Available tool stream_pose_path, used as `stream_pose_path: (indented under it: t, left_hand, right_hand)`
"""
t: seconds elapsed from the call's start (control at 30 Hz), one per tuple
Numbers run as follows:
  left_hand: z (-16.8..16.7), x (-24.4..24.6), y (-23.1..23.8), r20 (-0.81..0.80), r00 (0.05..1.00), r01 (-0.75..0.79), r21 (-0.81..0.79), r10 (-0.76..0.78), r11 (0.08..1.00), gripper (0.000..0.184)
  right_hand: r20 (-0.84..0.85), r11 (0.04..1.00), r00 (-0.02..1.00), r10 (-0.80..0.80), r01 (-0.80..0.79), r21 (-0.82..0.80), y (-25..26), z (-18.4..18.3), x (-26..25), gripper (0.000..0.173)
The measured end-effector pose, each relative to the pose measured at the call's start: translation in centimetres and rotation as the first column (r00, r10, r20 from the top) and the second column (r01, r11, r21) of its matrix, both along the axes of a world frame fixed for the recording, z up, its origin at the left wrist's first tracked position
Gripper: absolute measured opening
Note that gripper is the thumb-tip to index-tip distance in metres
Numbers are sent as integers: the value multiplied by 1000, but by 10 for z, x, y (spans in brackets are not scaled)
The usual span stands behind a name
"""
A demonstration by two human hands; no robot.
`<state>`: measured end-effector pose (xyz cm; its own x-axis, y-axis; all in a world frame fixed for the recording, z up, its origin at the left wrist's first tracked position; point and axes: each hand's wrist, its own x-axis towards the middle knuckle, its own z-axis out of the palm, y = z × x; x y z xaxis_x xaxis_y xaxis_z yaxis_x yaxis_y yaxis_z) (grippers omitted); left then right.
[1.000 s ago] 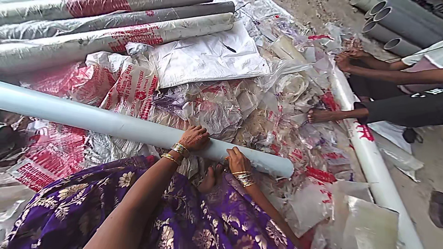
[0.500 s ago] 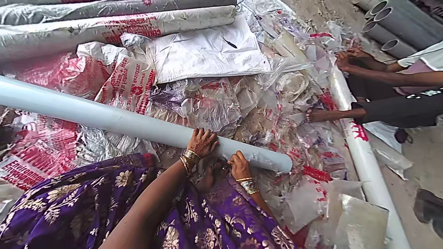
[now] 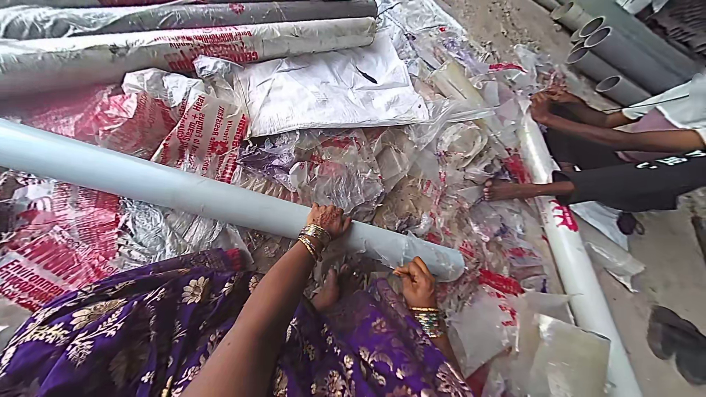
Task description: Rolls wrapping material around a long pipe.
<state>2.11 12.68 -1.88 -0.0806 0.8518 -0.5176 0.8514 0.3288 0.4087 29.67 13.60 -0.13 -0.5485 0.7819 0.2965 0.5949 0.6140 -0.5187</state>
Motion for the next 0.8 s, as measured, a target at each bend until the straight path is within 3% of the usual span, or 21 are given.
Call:
stream_pose_path:
  t: [0.1,0.23,0.3,0.37,0.47,0.6,0.8]
  left_hand:
    - [4,-1,6,6,1000,-15,-39,15,999,63]
    - [2,0,11,8,999,-39,-46,39,998,62]
    - [1,2,8,3,999,-42,-38,42,998,62]
    - [3,2,7,-8,999,-36,-31,36,999,63]
    - [1,3,3,-25,999,-32,-10,32,999,63]
    - [0,5,3,-35,999,-29,-2,29,1000,61]
    - [0,6,-1,-42,999,-31,17,32,999,61]
  right_hand:
    - [12,999,1000,11,-11,32,8,20,-5,15]
    - [-98,985,995,1,16,169,17,41,-42,14]
    - [88,1000,996,-23,23,0,17,36,-66,15]
    - [392,957,920,-16,128,-261,20,32,-87,23]
    - [641,891,767,23,275,-361,19,24,-104,30]
    - [728,876,685,-29,368,-312,7,24,-109,30]
    - [744,893,667,42,309,-328,10,22,-112,32]
